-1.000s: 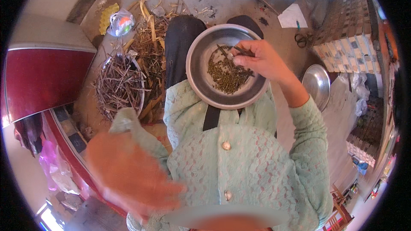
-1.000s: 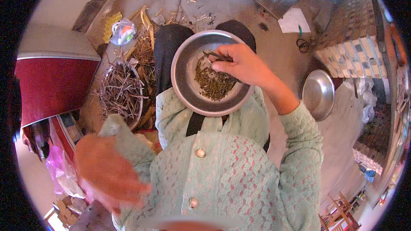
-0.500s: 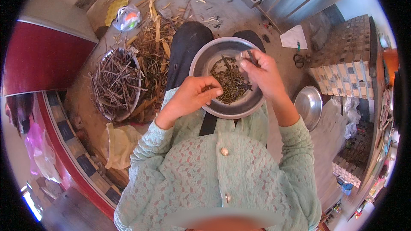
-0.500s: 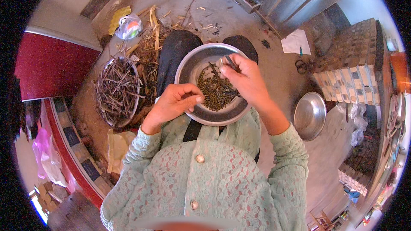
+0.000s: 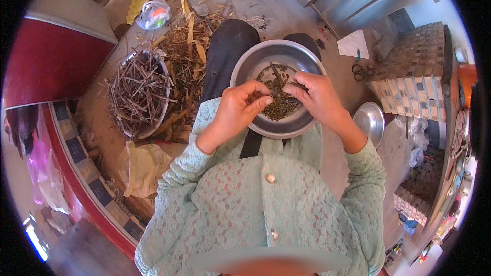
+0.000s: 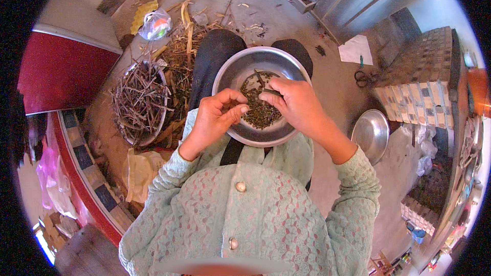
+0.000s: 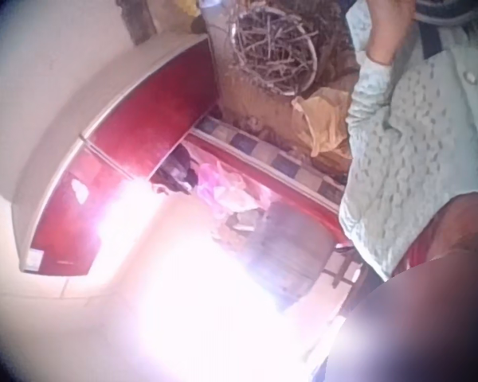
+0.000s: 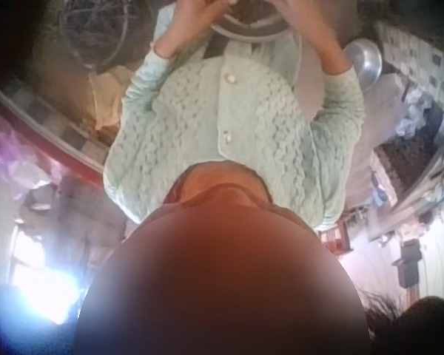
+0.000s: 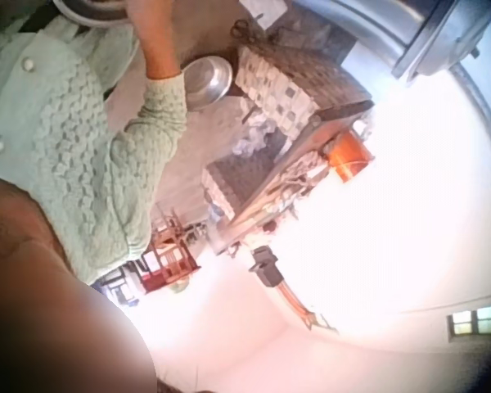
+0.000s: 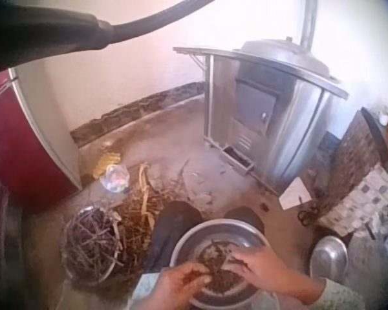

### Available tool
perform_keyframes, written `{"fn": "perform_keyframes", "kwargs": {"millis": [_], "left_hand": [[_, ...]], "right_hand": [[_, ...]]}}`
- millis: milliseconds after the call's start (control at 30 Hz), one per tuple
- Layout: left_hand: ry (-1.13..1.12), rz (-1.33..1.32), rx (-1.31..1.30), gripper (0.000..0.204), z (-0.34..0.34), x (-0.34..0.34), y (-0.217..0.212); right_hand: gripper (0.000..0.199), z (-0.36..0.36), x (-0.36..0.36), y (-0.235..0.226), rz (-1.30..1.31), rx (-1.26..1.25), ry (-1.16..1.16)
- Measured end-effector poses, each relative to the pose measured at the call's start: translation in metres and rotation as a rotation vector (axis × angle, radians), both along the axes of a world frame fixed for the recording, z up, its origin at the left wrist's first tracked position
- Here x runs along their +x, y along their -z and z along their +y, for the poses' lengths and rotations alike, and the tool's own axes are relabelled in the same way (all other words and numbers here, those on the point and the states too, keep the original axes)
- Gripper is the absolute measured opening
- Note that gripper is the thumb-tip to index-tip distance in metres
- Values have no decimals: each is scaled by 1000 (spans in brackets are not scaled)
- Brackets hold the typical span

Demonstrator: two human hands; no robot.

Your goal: The person sits on the floor and shells green vegetable pods by hand, placing the seeds into a metal bowl. They continue shelling multiple pods and then stir the collected seeds in the bowl before standing up and walking away.

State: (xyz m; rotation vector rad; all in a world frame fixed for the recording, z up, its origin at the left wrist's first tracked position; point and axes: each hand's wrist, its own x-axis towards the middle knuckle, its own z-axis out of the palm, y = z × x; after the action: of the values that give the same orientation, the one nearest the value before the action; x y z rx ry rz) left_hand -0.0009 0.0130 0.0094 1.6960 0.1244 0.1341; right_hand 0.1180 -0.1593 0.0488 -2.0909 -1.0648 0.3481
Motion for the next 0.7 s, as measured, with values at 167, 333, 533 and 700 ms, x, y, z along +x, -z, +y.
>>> {"fn": "perform_keyframes", "kwargs": {"millis": [167,333,533,700], "left_hand": [[22,3,43,12,1,-1,2],[76,5,-47,16,-5,-2,2],[135,127,-171,18,-19,-4,4],[175,140,-545,13,-24,2,4]], "right_hand": [[30,-5,1,-4,-70,-64,-21],[34,-6,-9,1,200,-142,6],[24,-5,-25,21,350,278,115],[12,3,-38,15,385,400,140]]}}
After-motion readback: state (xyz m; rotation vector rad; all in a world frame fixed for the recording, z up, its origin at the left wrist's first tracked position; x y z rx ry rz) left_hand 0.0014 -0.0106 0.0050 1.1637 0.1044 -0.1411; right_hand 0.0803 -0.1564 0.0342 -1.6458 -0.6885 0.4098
